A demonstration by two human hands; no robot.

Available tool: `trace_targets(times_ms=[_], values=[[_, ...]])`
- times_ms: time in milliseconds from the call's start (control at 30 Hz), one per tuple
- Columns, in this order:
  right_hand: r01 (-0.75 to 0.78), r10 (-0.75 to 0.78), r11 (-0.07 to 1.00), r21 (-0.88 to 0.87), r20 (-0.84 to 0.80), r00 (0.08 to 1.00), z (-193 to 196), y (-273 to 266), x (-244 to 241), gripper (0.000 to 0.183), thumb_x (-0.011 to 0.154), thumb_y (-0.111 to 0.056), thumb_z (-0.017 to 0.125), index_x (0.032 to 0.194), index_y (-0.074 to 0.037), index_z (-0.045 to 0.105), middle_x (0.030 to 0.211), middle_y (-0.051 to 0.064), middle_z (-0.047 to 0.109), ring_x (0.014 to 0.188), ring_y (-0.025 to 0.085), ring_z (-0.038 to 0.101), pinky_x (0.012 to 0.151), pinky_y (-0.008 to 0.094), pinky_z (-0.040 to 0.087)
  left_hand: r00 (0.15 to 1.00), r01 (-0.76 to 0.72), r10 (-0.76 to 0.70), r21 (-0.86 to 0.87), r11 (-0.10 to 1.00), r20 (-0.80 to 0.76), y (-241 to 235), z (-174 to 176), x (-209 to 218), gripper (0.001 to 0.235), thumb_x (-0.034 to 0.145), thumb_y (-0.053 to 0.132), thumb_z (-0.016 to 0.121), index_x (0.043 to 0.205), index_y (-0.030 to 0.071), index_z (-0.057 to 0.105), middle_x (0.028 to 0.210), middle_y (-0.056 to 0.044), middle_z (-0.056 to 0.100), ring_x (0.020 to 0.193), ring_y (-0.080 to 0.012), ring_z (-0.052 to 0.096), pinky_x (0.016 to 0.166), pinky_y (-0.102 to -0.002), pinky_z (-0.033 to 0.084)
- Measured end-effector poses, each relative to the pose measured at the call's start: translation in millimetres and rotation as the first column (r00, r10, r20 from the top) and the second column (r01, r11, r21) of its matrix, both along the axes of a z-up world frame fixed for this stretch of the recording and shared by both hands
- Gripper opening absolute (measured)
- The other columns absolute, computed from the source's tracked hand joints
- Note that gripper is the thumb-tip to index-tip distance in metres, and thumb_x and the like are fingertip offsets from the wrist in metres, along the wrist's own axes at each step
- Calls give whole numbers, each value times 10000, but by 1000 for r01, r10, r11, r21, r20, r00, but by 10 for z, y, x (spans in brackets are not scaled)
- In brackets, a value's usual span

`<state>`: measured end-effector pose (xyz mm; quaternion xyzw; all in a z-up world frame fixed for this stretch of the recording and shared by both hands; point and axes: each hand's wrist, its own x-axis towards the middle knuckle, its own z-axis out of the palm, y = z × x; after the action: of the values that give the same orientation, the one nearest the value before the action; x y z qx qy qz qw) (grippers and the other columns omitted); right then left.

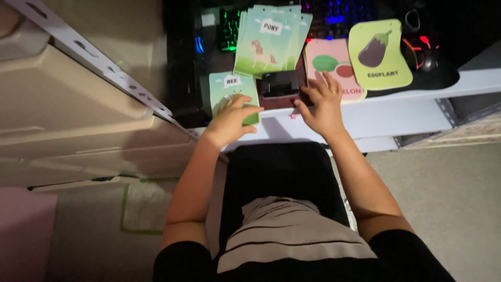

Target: The person sits on the floor and uses a handheld hole punch to punch holes in the top corners of illustrated flashcards. They pick up each card, align it in the punch, press down, and place the punched card into a growing stack on the desk.

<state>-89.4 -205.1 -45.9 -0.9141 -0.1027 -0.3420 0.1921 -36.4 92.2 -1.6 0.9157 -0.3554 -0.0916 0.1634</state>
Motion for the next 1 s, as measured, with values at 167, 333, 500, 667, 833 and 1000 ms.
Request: trace_targets(times_ms=[167, 333, 500, 667, 833, 1000], values=[[-7, 7, 1000, 18, 9, 1000, 21, 26, -29, 368, 906, -395, 811, 1163, -138, 748, 1281, 108, 644, 1417, 392, 406, 1123, 581, 283, 998, -19, 18, -6, 1000, -63, 58, -107, 106, 542, 790, 370, 857, 1305, 347, 689, 1474, -58, 499, 1452, -360, 385, 1076, -601, 399], [-46, 44, 997, 57, 49, 998, 137, 96, -90, 330, 889, -297, 833, 1132, -87, 755, 1239, 124, 658, 1388, 409, 438, 1130, 581, 300, 995, -33, 30, -33, 999, -95, 67, -2, 36, 513, 815, 345, 849, 1305, 320, 699, 1448, -54, 524, 1420, -353, 432, 1079, -572, 397], [-435, 325, 752, 496, 296, 898, 309, 569, -478, 135, 995, -150, 642, 1036, -40, 708, 1060, 174, 714, 1119, 409, 674, 1017, 500, 515, 998, -29, 21, -155, 987, -56, 80, -13, -30, 611, 789, 296, 871, 1361, 233, 665, 1415, -88, 557, 1370, -367, 507, 1097, -513, 445], [-145, 477, 474, 869, -116, 871, -399, 1119, -355, 217, 883, -79, 817, 1085, -72, 737, 889, 94, 742, 830, 215, 737, 772, 341, 632, 999, -54, 53, -229, 972, -11, 149, -223, -39, 613, 769, 345, 888, 1327, 220, 666, 1403, -9, 560, 1301, -303, 576, 1074, -411, 508], [-86, 616, 215, 973, -67, 785, -488, 1334, -180, 297, 920, -32, 761, 1208, -44, 694, 863, 137, 742, 720, 182, 736, 731, 325, 634, 996, -90, 92, -288, 953, -7, 201, -411, -1, 534, 780, 259, 886, 1276, 216, 695, 1391, 38, 587, 1232, -285, 632, 1040, -387, 542], [-141, 601, 254, 957, -42, 798, -474, 1325, -178, 220, 955, -22, 717, 1174, -43, 710, 805, 129, 733, 707, 180, 740, 703, 336, 632, 996, -92, 83, -380, 920, -41, 219, -397, 41, 517, 727, 306, 922, 1201, 215, 735, 1327, 54, 649, 1186, -276, 664, 1009, -373, 558]])
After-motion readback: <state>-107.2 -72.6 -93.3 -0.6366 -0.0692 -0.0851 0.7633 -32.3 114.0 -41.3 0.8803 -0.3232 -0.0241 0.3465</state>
